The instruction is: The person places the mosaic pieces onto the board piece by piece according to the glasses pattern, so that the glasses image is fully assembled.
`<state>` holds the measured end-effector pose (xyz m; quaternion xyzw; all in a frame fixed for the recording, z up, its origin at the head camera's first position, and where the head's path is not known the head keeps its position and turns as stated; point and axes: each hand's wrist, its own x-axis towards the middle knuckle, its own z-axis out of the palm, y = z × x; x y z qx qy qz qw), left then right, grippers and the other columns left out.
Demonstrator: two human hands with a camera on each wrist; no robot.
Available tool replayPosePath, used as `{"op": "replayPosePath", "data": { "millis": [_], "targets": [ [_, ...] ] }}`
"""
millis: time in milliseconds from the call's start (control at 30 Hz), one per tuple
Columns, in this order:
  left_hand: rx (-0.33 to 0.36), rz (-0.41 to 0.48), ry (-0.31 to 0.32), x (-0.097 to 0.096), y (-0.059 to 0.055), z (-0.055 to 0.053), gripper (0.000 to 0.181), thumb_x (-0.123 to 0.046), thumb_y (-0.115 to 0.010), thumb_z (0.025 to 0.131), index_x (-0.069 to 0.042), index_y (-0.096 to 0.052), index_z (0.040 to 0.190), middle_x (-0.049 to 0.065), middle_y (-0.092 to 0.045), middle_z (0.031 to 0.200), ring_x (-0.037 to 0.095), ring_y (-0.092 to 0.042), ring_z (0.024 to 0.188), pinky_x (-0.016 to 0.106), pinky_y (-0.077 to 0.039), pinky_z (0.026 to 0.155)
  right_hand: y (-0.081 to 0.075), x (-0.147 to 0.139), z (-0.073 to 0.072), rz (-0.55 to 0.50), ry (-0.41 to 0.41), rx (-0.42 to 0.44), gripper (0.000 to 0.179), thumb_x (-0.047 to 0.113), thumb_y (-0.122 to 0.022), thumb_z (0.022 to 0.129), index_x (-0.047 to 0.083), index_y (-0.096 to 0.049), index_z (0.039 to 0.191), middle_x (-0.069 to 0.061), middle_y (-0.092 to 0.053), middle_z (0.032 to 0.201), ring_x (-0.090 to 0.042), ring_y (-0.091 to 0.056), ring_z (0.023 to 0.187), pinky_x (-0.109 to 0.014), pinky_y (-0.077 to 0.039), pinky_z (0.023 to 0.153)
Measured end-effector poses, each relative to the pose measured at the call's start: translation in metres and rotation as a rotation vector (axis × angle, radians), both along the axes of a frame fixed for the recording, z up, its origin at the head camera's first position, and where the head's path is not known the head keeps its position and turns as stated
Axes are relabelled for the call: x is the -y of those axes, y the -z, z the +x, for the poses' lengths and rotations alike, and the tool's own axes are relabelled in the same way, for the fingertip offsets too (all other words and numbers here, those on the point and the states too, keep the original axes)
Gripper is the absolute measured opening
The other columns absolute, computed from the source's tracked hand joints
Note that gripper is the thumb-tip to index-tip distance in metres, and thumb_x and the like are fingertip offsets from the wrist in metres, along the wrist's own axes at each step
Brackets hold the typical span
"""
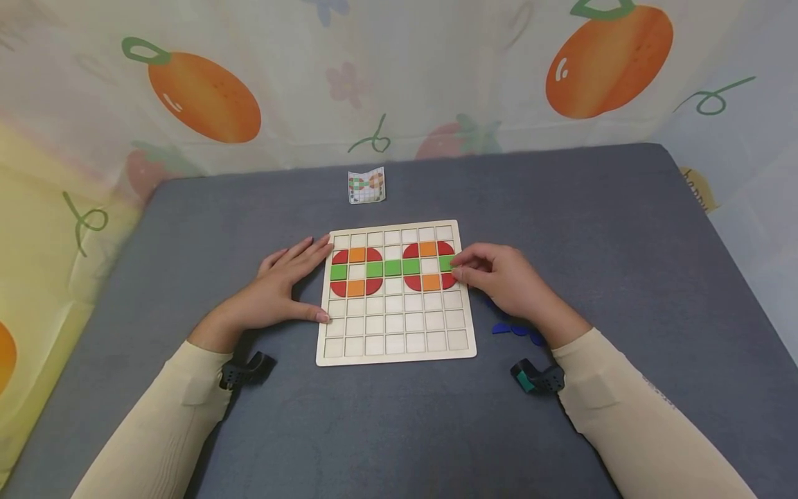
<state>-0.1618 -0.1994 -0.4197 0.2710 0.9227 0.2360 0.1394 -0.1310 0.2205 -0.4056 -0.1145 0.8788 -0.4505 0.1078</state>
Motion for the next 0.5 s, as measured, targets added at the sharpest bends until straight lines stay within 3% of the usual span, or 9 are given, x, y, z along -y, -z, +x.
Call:
{"op": "replayPosePath", "data": {
  "millis": [267, 500],
  "targets": [
    [0.000, 0.004, 0.005, 0.001, 0.001, -0.001, 0.127, -0.061, -0.093, 0.081, -0.022, -0.019, 0.177, -0.009, -0.009, 0.181, 0.023, 0.002, 0.166, 0.062, 0.001, 0.124, 0.000, -0.007, 0.002, -0.116, -0.042, 0.045, 0.031, 0.026, -0.069, 0.111, 0.007, -0.075, 0.135, -0.009, -0.076, 0.120, -0.027, -0.068, 0.099, -0.029, -0.054, 0.083],
    [0.004, 0.011, 0.004, 0.001, 0.001, 0.000, 0.127, -0.062, -0.092, 0.081, -0.022, -0.018, 0.177, -0.010, -0.008, 0.181, 0.023, 0.002, 0.166, 0.062, 0.001, 0.124, -0.005, -0.020, 0.003, -0.213, -0.094, 0.079, 0.038, 0.026, -0.065, 0.113, 0.004, -0.068, 0.144, -0.013, -0.072, 0.128, -0.032, -0.069, 0.105, -0.035, -0.058, 0.086]
  ]
}}
